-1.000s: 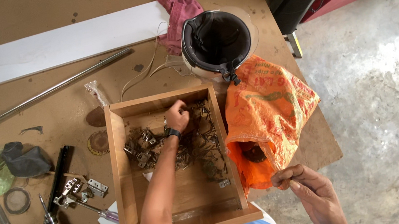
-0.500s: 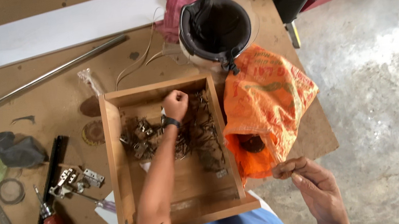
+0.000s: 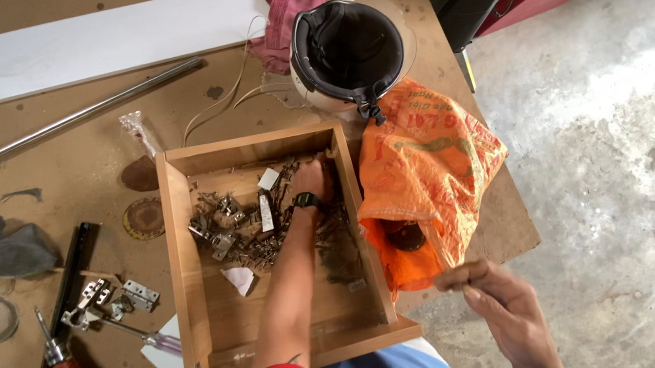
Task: The person sorts through a wooden drawer filled with mixed hardware, including screws, nails, and metal brackets, using their hands to pick up items and transfer them into an orange plastic bag. The person continues to clear the drawer by hand, moving the contents into the bag until the drawer is mostly empty.
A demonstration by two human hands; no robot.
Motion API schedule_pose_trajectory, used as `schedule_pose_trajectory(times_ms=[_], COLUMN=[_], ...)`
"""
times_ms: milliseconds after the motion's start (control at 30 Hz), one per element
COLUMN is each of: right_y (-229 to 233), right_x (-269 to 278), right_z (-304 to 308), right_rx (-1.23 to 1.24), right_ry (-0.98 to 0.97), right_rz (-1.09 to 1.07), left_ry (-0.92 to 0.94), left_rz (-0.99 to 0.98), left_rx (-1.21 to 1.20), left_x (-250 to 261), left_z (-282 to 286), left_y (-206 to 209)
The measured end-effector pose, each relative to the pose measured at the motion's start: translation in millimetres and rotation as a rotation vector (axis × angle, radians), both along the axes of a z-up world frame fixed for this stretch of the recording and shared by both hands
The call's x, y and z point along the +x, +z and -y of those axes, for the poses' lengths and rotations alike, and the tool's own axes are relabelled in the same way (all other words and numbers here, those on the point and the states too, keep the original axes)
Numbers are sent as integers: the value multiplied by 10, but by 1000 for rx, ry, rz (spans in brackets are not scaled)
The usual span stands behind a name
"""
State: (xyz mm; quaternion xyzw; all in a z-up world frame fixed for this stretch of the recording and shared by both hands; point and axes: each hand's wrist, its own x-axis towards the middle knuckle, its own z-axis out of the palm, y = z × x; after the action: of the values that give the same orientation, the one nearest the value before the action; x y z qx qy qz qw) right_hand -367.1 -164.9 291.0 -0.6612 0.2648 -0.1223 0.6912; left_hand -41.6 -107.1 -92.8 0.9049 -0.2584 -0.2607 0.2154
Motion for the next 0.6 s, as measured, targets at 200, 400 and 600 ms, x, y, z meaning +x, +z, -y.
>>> schedule_pose_trajectory(times_ms=[200,400,600], right_y=[-234,-195,-189], right_x=[-289,-237,-141], right_z=[69,135,135], right_rx=[177,186,216], right_ry=[-92,-50,11], right_rz=[23,60,80], left_ry=[-234,199,583], left_rz=[272,71,-302], left_rx=[127,-150,-835], left_x=[-12,83,120], left_z=[-72,-265,-252], left_y=[-353,78,415])
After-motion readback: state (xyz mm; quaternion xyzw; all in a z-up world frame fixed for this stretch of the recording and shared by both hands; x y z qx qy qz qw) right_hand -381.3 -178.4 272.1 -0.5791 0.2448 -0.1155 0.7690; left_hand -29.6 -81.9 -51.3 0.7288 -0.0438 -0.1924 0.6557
